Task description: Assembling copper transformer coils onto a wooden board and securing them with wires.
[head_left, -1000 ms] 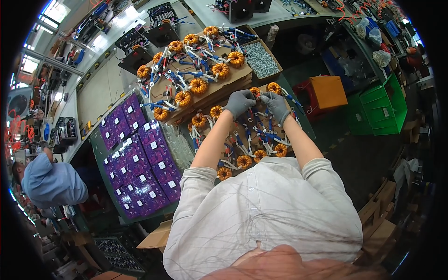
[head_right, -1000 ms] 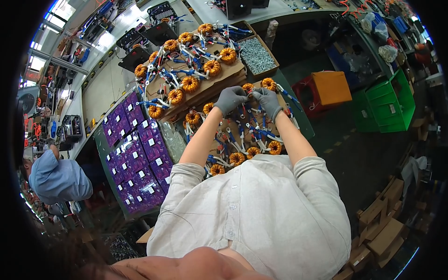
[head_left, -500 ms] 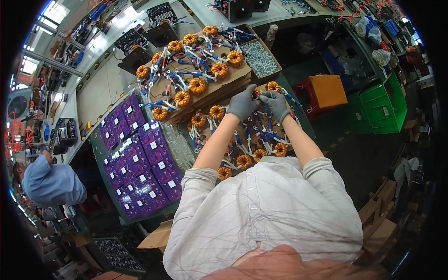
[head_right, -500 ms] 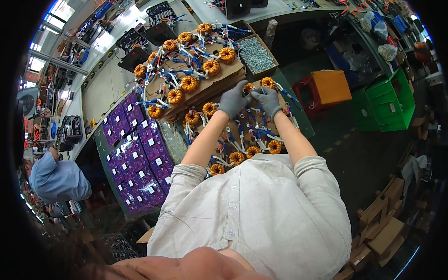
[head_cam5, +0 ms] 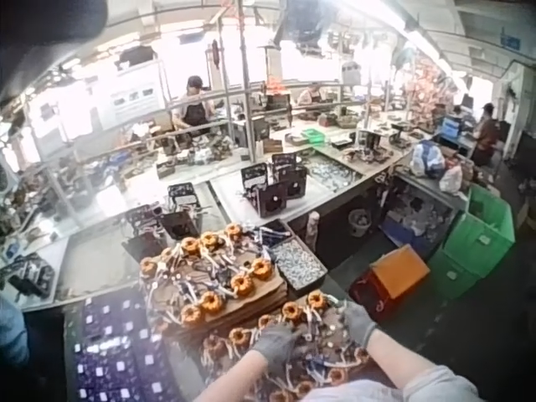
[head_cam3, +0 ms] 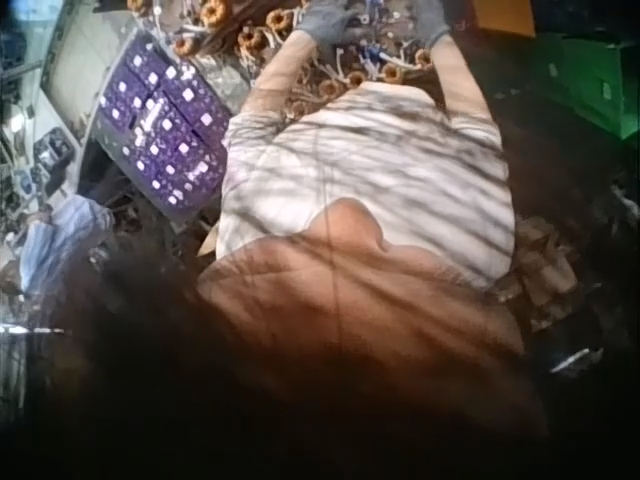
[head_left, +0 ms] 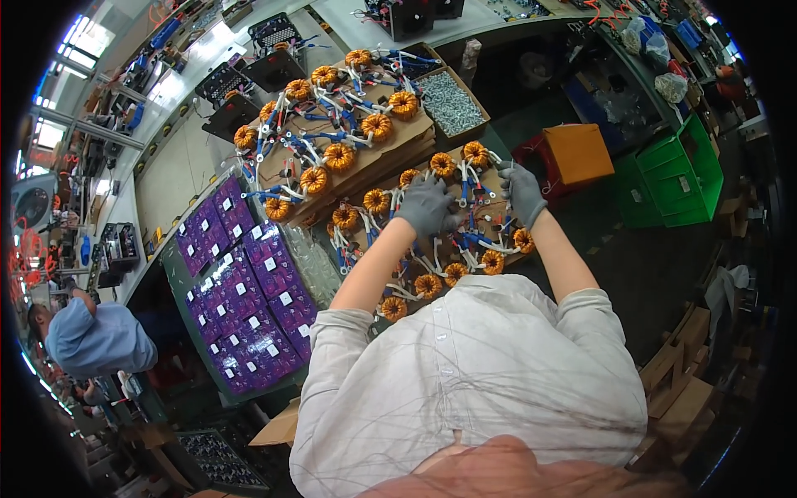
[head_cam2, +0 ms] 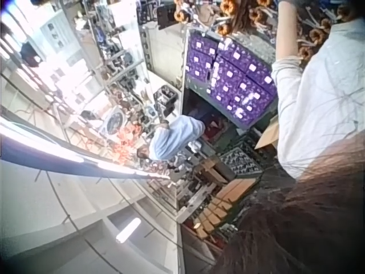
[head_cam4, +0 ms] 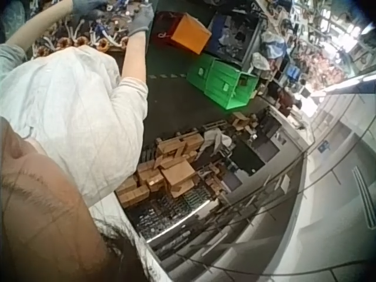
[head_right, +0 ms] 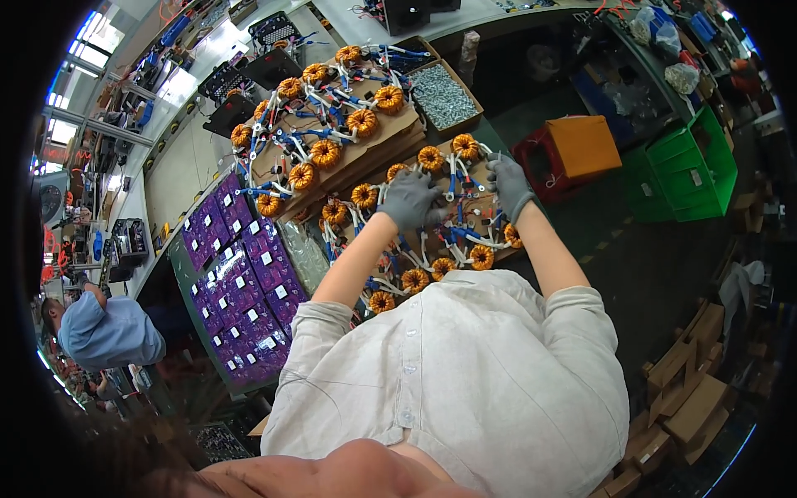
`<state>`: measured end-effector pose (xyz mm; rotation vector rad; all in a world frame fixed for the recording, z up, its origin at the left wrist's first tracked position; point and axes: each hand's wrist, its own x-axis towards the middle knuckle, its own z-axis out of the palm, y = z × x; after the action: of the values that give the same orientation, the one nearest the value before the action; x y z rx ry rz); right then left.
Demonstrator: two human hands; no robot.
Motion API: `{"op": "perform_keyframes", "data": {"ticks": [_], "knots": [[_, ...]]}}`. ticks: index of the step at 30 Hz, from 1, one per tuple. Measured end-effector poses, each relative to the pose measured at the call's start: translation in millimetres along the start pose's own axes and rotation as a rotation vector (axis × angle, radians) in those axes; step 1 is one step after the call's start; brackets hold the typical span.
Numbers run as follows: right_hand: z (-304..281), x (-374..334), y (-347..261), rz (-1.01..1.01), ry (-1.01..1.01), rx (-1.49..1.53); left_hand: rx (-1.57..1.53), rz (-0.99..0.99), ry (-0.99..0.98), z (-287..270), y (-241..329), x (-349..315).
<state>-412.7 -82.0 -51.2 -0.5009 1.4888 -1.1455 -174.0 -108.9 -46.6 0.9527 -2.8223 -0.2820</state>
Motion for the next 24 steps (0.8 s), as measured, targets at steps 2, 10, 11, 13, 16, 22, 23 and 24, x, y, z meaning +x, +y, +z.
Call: {"op": "perform_keyframes", "data": {"ticks": [2,10,11,13,16,22,23,24], "knots": [[-12.8,-6.0,0.2,-0.082,-0.118,0.115,0.02,-0.017,-0.176,-17.9,3.8,21.1],[-14.5,-27.0,-2.1,-0.006,-0.069,-0.277,0.082,0.056,-0.223,-5.6,27.2,86.8],[-15.4,-22.4,1.0,-0.005,-0.042,-0.288,0.127,0.071,-0.235,7.0,26.3,88.0],[-23.0,-21.6,3.9,-0.075,-0.047,-0.306,0.188,0.101,-0.306,12.6,27.7,91.7],[-32.6,-17.9,6.2,-0.191,-0.082,-0.281,0.08,0.074,-0.271,12.7,16.9,93.6],[-27.3,-23.3,-11.6,-0.155,-0.119,-0.109,-0.839,-0.325,-0.246,1.1,-10.7,93.6],[-26.3,-20.1,-9.2,-0.212,-0.128,-0.089,-0.952,-0.291,-0.225,2.4,-9.3,95.2],[-25.0,-17.7,-8.5,-0.27,-0.137,-0.068,-1.064,-0.255,-0.203,4.7,-8.2,97.7]]}}
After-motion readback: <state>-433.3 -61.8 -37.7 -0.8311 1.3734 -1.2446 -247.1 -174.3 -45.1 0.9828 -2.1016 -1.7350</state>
